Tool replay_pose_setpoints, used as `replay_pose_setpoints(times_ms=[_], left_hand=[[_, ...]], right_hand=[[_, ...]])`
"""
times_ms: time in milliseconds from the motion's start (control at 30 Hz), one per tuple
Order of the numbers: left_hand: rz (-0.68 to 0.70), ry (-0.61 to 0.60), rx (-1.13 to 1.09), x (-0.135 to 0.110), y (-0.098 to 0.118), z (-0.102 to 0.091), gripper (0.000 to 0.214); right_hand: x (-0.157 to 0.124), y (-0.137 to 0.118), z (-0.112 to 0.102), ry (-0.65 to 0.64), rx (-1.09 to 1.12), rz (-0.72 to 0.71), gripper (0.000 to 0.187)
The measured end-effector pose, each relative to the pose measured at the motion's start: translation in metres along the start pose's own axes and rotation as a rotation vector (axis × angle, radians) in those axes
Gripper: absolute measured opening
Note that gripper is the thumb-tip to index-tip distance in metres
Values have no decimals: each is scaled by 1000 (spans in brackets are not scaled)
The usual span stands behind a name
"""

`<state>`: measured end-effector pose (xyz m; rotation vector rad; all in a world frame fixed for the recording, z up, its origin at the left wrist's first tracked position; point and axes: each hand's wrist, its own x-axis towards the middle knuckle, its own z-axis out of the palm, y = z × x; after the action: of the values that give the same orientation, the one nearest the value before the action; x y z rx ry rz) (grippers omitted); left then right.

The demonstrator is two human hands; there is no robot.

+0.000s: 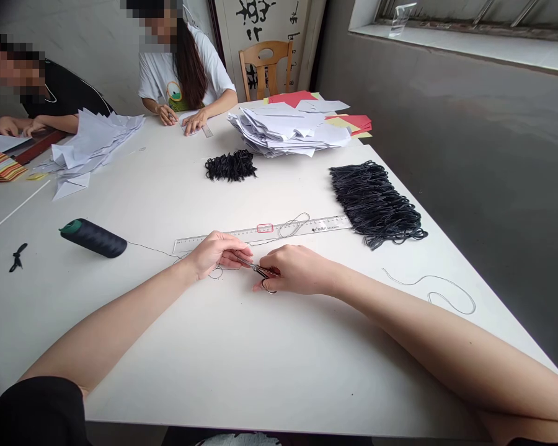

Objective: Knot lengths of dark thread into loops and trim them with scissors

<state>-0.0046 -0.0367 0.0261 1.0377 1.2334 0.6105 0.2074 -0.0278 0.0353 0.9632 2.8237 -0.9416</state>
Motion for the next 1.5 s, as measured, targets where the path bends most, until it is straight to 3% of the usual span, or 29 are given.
replay_pose_setpoints(times_ms=[167, 367, 500, 567, 700, 800, 900, 1033, 1100, 1233, 1300, 1400, 1500], left_hand=[[9, 8, -8, 1, 0, 0, 24], [21, 12, -19, 1, 0, -3, 25], [118, 73, 22, -1, 5, -8, 30], [224, 179, 19, -2, 10, -11, 31], [465, 505, -115, -1, 18, -29, 34], [476, 641, -108, 5, 15, -49, 35], [440, 753, 89, 15, 4, -68, 29], [573, 901, 249, 25, -7, -80, 20], [611, 858, 124, 26, -6, -81, 18], [539, 614, -313, 18, 3, -80, 15], [503, 593, -452, 14, 6, -81, 16], [528, 603, -538, 12, 5, -80, 11], [588, 556, -446, 15, -2, -77, 19]], right_hand=[[-3, -1, -6, -108, -5, 56, 35], [-7, -3, -11, -194, 87, -39, 10], [-6, -3, -6, -178, 133, -105, 12], [-5, -2, -3, -153, 157, -160, 14], [-3, -1, 2, -109, 184, -197, 15], [-3, -3, 3, -90, 184, -175, 16], [-3, -4, 4, -86, 180, -148, 19], [-3, -5, 5, -67, 178, -138, 18], [-3, -5, 6, -50, 181, -133, 17], [-4, -7, 7, -32, 185, -116, 16], [-5, -8, 7, -30, 179, -123, 15], [-6, -9, 7, -25, 173, -132, 13], [-6, -9, 7, -21, 172, -137, 13]])
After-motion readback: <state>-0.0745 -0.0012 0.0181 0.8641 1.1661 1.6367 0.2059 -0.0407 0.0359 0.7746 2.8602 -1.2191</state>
